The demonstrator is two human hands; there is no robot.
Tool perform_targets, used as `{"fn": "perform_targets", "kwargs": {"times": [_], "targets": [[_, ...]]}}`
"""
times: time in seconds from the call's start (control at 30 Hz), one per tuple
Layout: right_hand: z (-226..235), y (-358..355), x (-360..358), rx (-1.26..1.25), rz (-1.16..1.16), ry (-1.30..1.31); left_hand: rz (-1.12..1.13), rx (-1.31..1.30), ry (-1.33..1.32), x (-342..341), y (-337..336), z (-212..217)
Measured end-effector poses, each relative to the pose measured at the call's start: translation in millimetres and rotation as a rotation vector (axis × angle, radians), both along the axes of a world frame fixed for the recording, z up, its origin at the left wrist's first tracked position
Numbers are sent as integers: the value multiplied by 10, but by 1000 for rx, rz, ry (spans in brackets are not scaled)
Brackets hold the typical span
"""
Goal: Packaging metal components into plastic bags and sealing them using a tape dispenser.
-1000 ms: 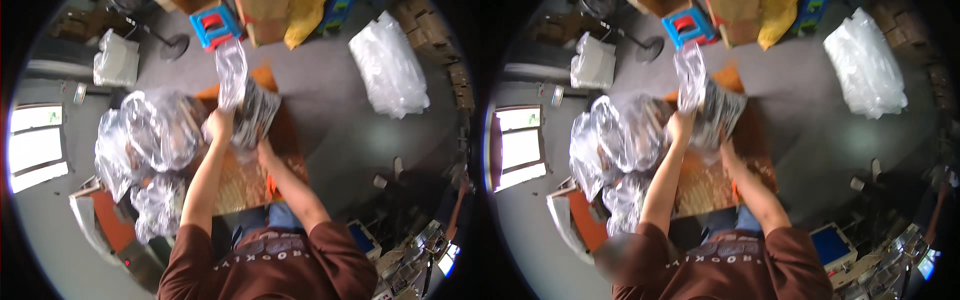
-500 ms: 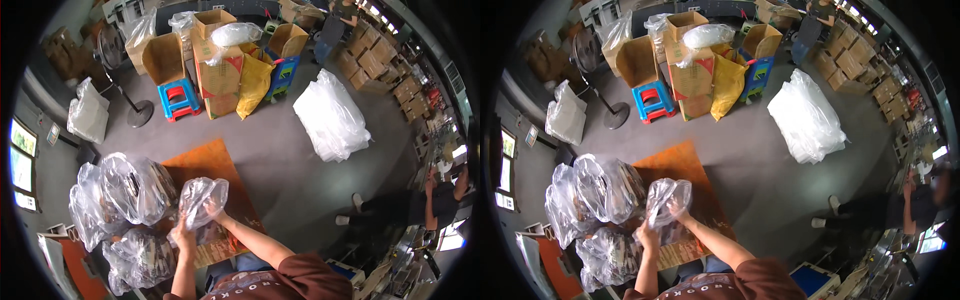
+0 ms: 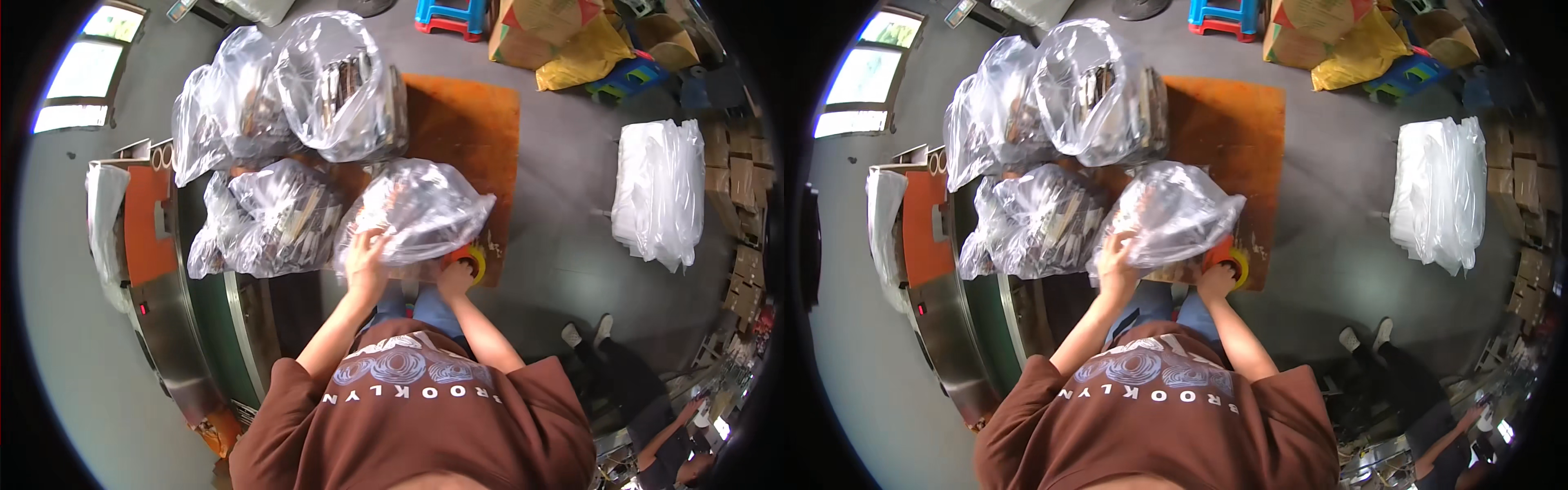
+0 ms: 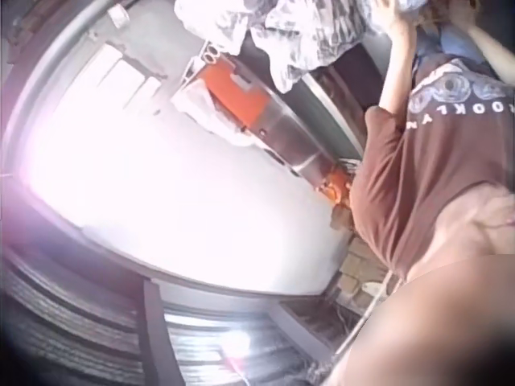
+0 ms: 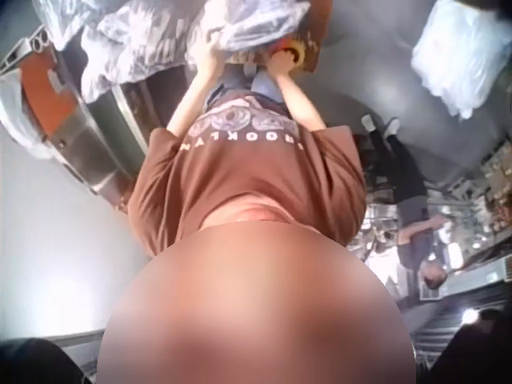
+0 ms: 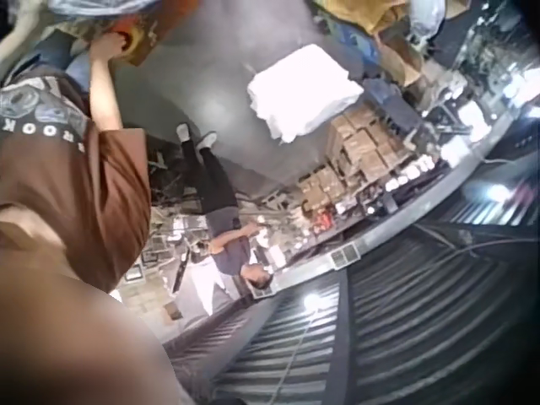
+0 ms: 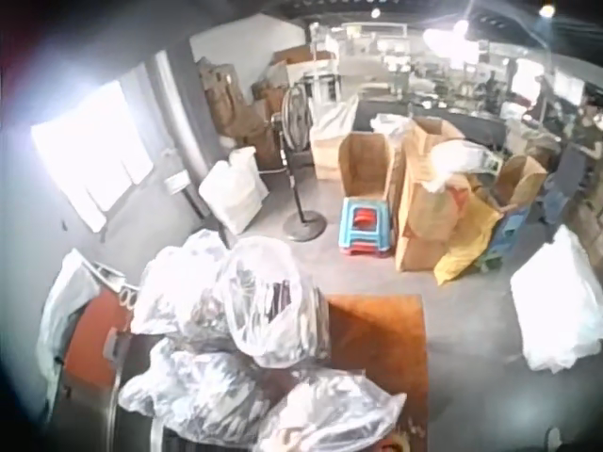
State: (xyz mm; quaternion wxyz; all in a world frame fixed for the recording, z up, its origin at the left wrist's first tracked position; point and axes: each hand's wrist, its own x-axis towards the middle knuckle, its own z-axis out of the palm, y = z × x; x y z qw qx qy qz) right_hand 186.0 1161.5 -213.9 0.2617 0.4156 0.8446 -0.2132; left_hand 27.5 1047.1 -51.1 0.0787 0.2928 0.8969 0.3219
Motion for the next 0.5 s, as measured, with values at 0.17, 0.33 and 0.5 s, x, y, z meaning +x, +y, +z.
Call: {"fn": "perform_targets", "kwargs": {"times": [0.17, 0.33, 0.5], "targets": [[-148, 147, 319, 269, -138, 301, 28, -41, -163, 204, -27, -113], [1376, 796, 252, -395, -1073, 858, 293, 63, -617, 140, -113, -645], [3164, 590, -546, -505, -443, 979, 318, 122, -848, 110, 160, -678]]}}
